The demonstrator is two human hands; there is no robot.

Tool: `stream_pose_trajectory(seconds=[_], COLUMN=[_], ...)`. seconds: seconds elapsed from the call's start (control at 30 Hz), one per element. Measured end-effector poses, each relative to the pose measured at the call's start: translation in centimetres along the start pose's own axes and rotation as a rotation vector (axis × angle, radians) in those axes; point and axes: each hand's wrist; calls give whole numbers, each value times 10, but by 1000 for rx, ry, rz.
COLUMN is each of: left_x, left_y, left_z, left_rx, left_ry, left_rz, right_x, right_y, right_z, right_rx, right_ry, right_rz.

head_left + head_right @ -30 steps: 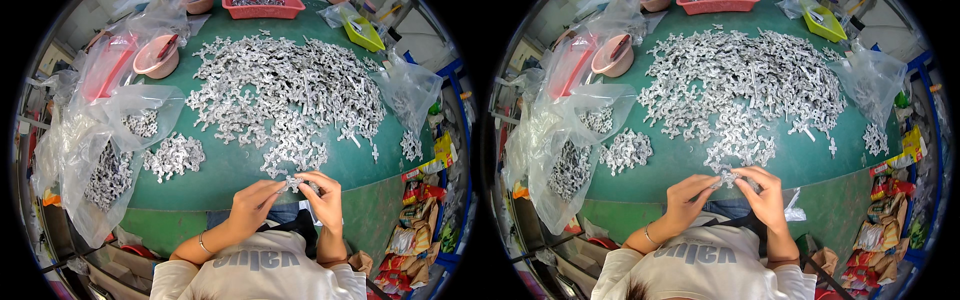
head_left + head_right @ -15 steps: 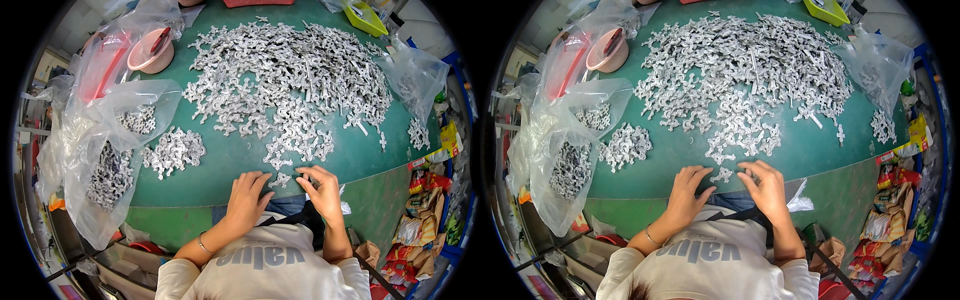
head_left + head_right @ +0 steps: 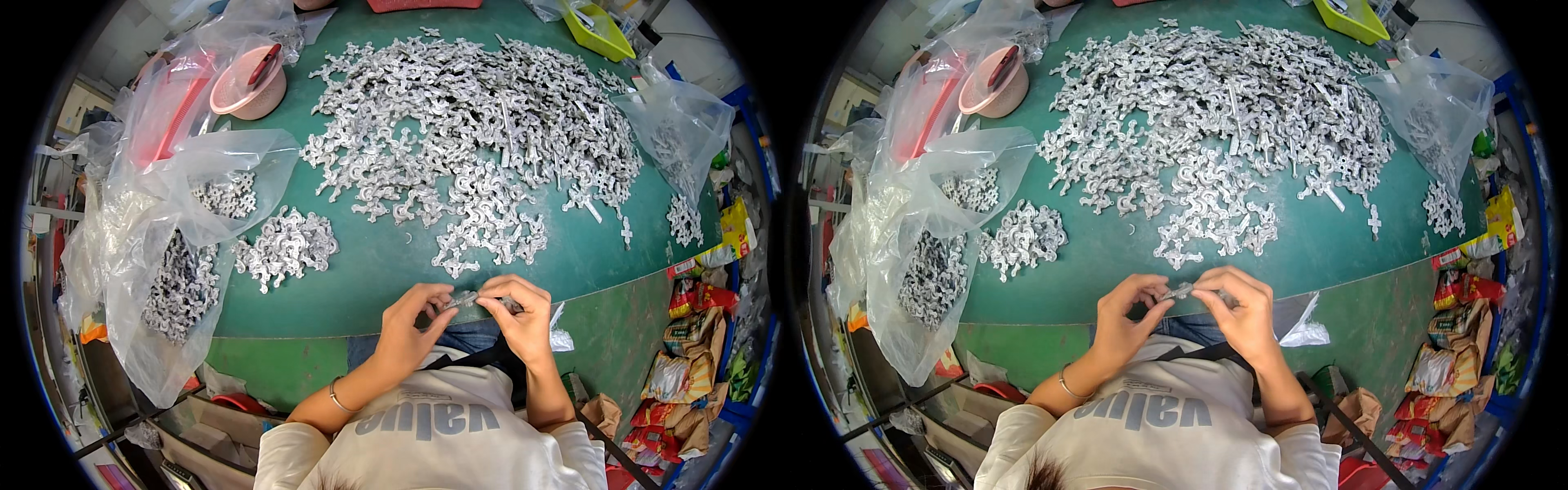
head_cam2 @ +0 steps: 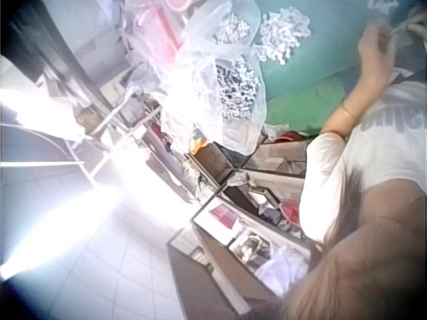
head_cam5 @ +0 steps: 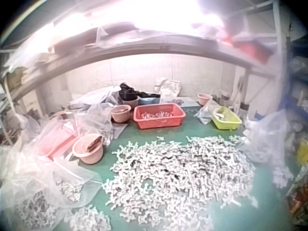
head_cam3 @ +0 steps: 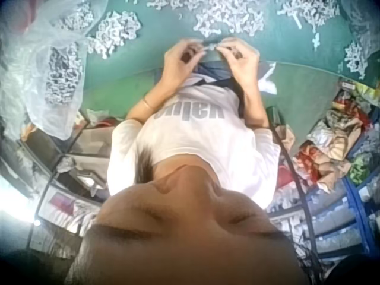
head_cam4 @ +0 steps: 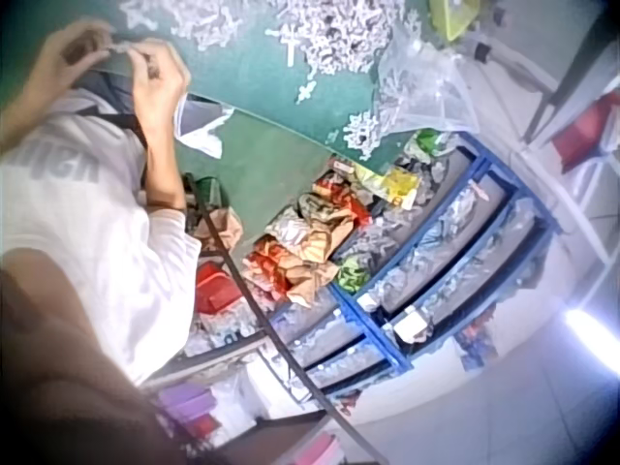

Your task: The person picks up and handles various small metallic cross-shaped objects from a large pile on a table.

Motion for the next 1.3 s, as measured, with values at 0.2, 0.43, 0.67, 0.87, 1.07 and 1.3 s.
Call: stream_pose_trajectory(seconds=[0.2, 0.43, 0.67, 0.87, 1.07, 1.3], left_x=[2, 0, -1, -3, 7, 16], left_y=[0, 0, -2, -7, -3, -1], left_z=[-16, -9, -17, -15, 5, 31], left_rx=[-320, -177, -271, -238, 182, 301], left_ry=[-486, -483, -510, -286, 338, 605], left_rz=[-2, 53, 25, 37, -203, -284], right_x=[3, 2, -1, 1, 5, 5], right_y=[2, -2, 0, 5, 0, 9], right_z=[6, -5, 7, 8, -14, -19], right_rx=[-45, -194, -88, -307, -206, -162], right_ry=[191, 267, 293, -130, -310, -291], right_rz=[-28, -6, -88, -31, -37, 55])
Point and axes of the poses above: each hand's wrist, its own y-axis away from the middle knuckle, its own x-axis out of the back of the hand, z = x × y, and after that the axes turned 10 degrees about -y, right-handed
